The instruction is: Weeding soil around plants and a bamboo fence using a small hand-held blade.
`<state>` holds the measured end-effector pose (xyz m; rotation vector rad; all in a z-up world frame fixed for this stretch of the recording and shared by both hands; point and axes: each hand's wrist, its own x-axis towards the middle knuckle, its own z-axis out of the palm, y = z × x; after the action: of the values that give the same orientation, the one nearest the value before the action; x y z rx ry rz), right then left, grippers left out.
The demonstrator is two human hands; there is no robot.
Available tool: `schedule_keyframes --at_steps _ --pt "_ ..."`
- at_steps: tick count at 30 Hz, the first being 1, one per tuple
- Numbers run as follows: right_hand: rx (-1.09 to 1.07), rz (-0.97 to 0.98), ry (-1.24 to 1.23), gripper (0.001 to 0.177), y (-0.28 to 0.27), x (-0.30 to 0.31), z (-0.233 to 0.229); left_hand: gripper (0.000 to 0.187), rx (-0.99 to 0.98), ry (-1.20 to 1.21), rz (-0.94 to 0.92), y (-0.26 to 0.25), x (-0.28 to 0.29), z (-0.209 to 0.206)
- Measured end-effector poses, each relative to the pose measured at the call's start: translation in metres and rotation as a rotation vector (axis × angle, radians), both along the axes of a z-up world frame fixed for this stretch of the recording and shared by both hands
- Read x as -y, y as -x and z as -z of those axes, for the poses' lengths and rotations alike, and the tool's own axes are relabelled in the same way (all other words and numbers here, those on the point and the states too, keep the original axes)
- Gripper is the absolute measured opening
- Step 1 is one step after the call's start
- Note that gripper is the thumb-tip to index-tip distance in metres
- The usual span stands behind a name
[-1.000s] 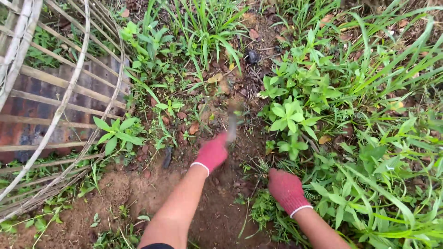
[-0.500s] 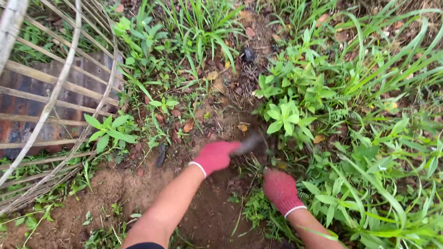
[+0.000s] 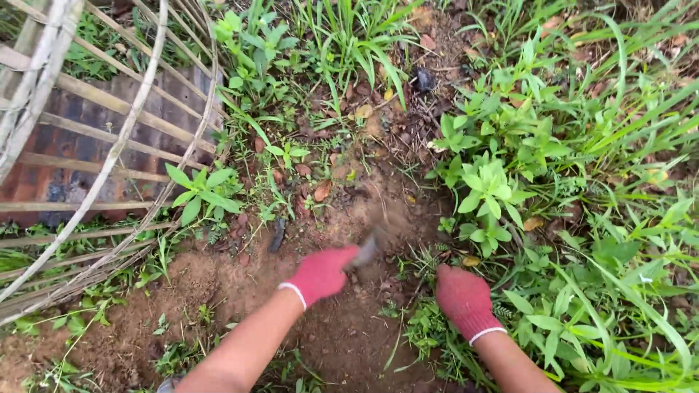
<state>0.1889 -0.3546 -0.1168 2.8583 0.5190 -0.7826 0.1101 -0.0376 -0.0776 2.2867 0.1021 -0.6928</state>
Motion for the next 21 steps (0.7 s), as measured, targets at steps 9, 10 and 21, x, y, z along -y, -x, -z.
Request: schedule_keyframes --at_steps 9,10,21 --pt "0.044 -0.04 0.017 0.024 0.006 0.003 -0.008 0.074 0.153 0.081 -0.101 0.037 0.001 0.075" --pt "0.046 -0.068 0.01 0.024 0.004 0.002 -0.011 0.074 0.156 0.073 -0.13 0.042 -0.004 0.047" --pt "0.064 -0.244 0.225 0.036 0.018 -0.061 -0.062 0.057 -0.144 -0.172 -0.71 0.088 -0.096 -0.008"
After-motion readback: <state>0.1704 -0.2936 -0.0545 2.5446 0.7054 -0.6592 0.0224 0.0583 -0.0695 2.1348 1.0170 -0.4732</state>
